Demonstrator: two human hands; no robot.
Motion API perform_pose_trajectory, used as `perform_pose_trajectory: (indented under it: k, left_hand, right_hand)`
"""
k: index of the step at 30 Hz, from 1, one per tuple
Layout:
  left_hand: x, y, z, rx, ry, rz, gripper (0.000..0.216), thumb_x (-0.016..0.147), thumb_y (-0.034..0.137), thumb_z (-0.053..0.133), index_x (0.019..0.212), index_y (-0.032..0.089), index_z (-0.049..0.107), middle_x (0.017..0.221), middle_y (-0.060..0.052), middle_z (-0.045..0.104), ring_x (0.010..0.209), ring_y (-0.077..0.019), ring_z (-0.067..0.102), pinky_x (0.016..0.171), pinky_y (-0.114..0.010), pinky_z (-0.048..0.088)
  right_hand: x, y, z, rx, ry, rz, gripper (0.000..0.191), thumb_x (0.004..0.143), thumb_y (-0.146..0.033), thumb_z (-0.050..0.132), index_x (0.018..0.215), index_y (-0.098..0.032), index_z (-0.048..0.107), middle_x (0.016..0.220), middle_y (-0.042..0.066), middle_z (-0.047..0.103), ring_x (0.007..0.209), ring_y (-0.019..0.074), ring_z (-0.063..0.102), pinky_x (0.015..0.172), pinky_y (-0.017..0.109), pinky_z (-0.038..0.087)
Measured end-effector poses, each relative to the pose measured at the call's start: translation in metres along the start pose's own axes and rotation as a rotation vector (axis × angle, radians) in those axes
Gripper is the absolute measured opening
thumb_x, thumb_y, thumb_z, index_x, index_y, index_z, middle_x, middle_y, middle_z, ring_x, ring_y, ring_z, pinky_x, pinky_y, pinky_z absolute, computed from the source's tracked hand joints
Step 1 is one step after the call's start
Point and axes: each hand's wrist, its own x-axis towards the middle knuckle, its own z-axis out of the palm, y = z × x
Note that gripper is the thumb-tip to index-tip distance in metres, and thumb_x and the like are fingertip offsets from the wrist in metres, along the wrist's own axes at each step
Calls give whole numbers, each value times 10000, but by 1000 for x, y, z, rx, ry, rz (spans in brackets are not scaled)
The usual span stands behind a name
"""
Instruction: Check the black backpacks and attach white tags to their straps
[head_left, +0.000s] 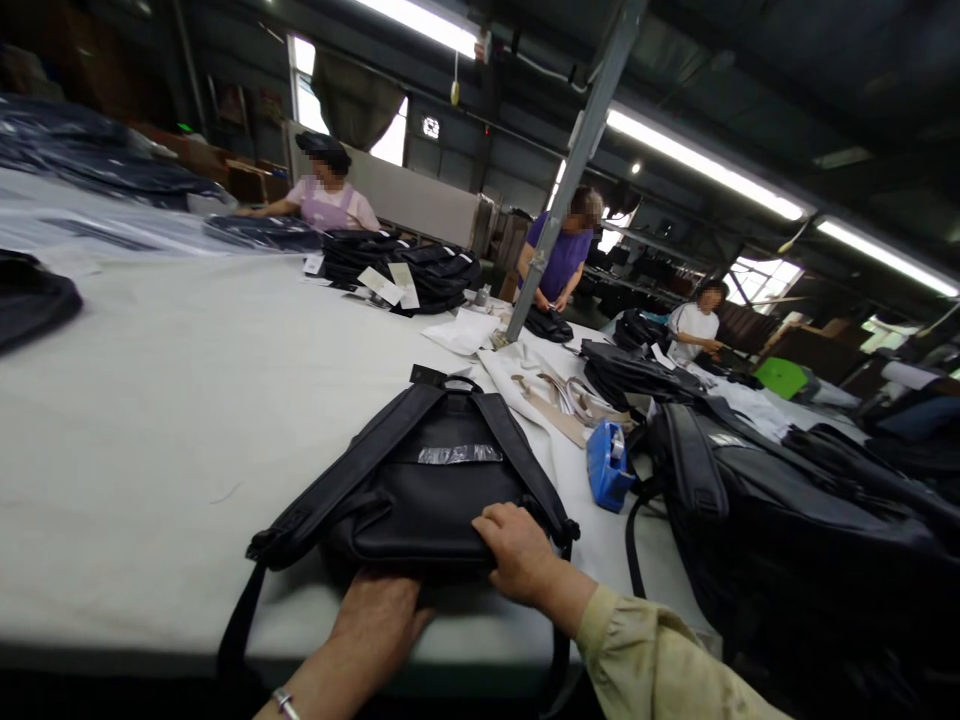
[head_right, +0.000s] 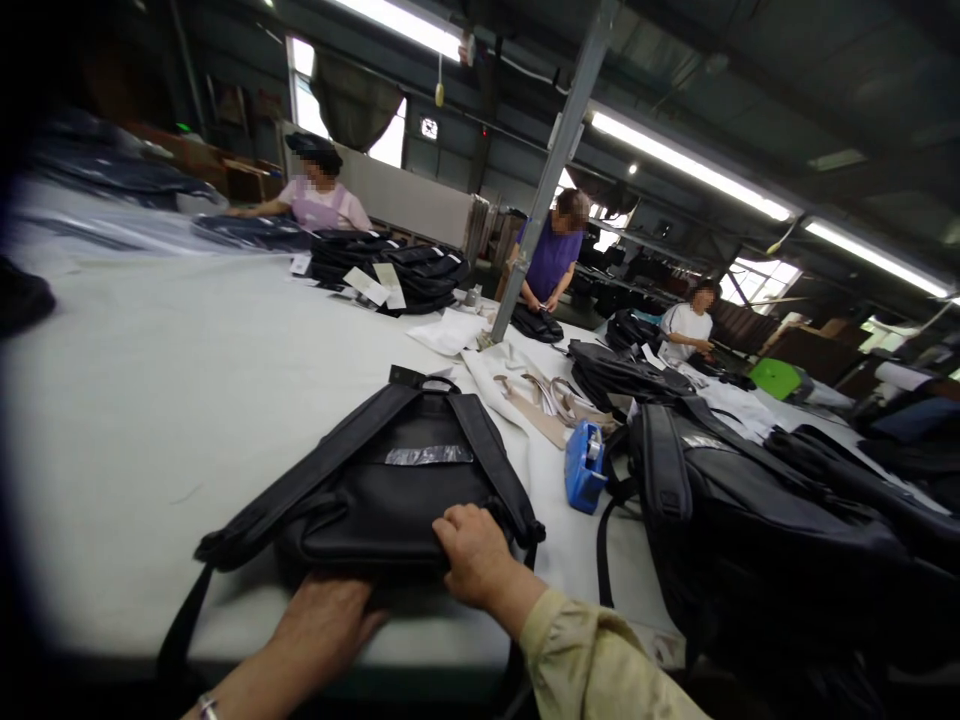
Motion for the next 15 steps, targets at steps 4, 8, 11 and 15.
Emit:
perform_pose_trajectory:
  k: [4,8,11,15]
  left_hand:
    - [1,2,-2,54,-13,-9,550,776,274,600,1314,160,599,1261,-183,666,1229,-374,570,1090,-530,384]
    - [1,7,-11,83,-84,-21,442,802,280,539,1185,100,665,1102,-221,716,1112,-393,636,993,-538,455]
    - [-2,18,-17,122,-101,-18,349,814,229,510,1070,99,707,1011,-217,729,1052,-388,658,961,-551,464]
    - [-7,39,-4,155,-80,35,438,792,63,439,1138,124,700,1142,-199,701,1101,-364,636,977,-547,467]
  right_hand:
    - [-8,11,-4,-116,21,-23,189,770,-138,583,959,-150,598,987,92,599,887,228,499,782,356,426]
    - [0,1,-11,-216,82,-203,89,850,-133,525,914,-152,583,919,85,582,806,217,462,682,361,372]
    - [-1,0,-10,-243,135,-249,60,888,-159,514,900,-160,573,909,81,573,803,215,456,646,362,340]
    - [-4,5,-5,-241,178,-242,42,893,-170,523,874,-171,560,891,76,571,780,209,458,626,359,329]
